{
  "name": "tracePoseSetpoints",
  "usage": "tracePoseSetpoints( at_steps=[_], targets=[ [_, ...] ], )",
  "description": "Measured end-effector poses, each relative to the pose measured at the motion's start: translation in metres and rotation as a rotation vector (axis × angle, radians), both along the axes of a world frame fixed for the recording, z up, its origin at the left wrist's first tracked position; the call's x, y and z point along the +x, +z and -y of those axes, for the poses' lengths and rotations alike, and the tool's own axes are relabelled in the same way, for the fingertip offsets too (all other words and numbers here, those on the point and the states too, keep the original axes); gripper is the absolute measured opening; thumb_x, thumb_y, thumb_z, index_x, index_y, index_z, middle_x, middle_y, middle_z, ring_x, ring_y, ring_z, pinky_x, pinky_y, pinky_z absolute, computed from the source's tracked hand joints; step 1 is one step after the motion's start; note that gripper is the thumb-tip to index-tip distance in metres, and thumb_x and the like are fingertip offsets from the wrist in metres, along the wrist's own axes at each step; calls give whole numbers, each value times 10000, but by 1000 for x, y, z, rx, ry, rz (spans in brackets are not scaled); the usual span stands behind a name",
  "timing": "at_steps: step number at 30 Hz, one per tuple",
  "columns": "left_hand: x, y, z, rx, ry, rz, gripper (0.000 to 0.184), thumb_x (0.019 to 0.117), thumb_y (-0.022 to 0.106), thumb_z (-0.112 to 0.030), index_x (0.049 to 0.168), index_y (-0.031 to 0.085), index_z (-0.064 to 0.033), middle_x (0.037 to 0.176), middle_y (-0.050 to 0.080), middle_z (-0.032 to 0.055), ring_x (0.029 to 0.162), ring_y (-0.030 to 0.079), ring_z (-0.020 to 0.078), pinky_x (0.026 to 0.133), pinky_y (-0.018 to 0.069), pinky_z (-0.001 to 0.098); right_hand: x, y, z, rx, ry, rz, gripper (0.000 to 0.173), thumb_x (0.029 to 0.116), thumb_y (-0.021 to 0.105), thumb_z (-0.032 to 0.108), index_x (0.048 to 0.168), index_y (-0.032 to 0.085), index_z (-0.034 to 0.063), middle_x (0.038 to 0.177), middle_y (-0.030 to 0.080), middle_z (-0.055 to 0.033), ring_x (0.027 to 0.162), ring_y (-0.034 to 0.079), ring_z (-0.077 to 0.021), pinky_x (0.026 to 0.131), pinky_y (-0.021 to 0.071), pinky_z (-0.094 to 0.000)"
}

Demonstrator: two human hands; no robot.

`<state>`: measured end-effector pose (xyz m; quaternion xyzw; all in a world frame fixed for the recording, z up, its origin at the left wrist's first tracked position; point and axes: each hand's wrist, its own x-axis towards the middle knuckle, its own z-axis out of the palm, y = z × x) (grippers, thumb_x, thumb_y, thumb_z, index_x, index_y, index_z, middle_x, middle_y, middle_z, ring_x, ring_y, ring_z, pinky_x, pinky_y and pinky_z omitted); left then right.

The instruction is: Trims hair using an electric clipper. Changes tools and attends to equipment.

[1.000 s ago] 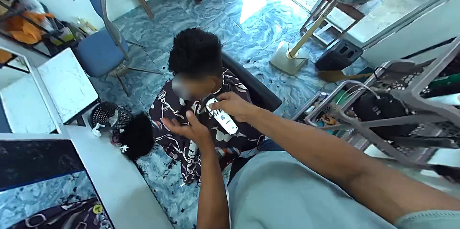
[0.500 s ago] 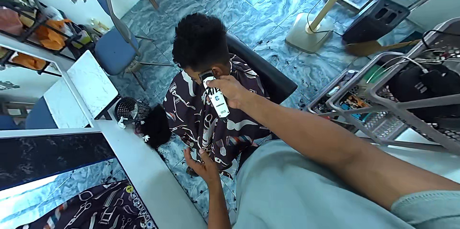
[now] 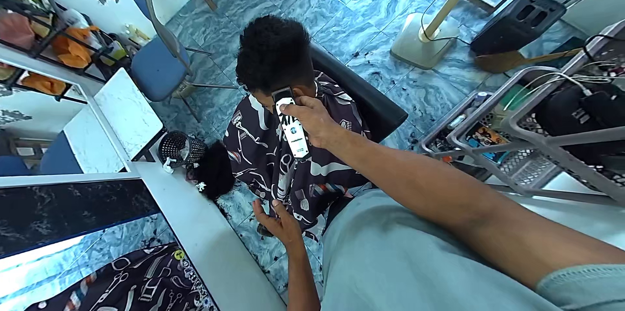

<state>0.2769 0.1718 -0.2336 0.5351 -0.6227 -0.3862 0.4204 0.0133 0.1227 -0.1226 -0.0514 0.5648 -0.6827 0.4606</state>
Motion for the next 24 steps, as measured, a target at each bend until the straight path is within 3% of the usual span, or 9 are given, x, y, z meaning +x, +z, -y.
tracePoseSetpoints(
  at_steps=[4,8,13,17,19,20,22,23,24],
  targets=[
    [0,-1,2,2,1,-4,623,1026,518,-181,1514,291,134,1599,280,340,1494,327,349,1216,307,398,1,0,1,89,31,-18,320,919,760,224,1119,642,3,1008,690,-166,879,694,-259,774,598,-450],
    [-2,-2,1,-6,5,-13,627,1027,520,-188,1515,292,132,1595,288,339,1490,336,339,1211,317,388,2,4,2,-3,-4,8,346,945,732,214,1186,621,-8,1023,691,-180,868,710,-276,776,622,-460],
    [-9,1,0,-7,-6,-12,623,1034,505,-172,1520,268,137,1596,279,342,1490,336,333,1212,316,378,1,6,4,-15,-14,29,329,960,721,214,1173,624,-16,1015,695,-191,861,714,-290,772,626,-471],
    [-10,-1,17,83,93,-81,579,1091,355,-214,1551,221,111,1565,326,325,1408,427,287,1163,372,365,7,6,-32,106,234,187,372,995,662,295,1242,607,22,983,697,-179,775,705,-278,691,617,-455],
    [-9,-13,43,287,294,-345,572,1113,227,-319,1569,207,26,1528,377,237,1295,498,273,1060,454,412,5,0,-77,183,369,384,385,1052,568,358,1278,565,46,920,696,-154,707,708,-258,631,626,-415],
    [-11,-21,59,414,415,-531,619,1101,175,-460,1565,208,-52,1455,425,178,1201,541,268,966,497,454,-1,-4,-101,197,415,468,386,1078,507,376,1295,544,59,906,696,-144,704,707,-250,628,625,-401],
    [-22,-26,84,562,544,-827,714,1043,98,-655,1434,305,-95,1172,529,100,962,619,229,809,556,451,-17,-10,-146,197,429,541,388,1109,406,389,1293,537,73,904,700,-128,721,713,-227,627,622,-363],
    [-37,-22,92,558,536,-930,704,1036,83,-674,1282,402,-96,984,558,56,818,625,196,722,561,414,-31,-12,-166,172,409,545,403,1118,369,388,1275,556,67,911,704,-125,733,716,-219,629,621,-347],
    [-56,-10,98,528,484,-1010,694,1027,65,-686,1055,480,-130,774,563,-3,661,606,155,618,550,369,-45,-13,-181,131,386,546,432,1123,329,387,1250,576,57,919,704,-121,739,712,-207,630,615,-332]
  ],
)
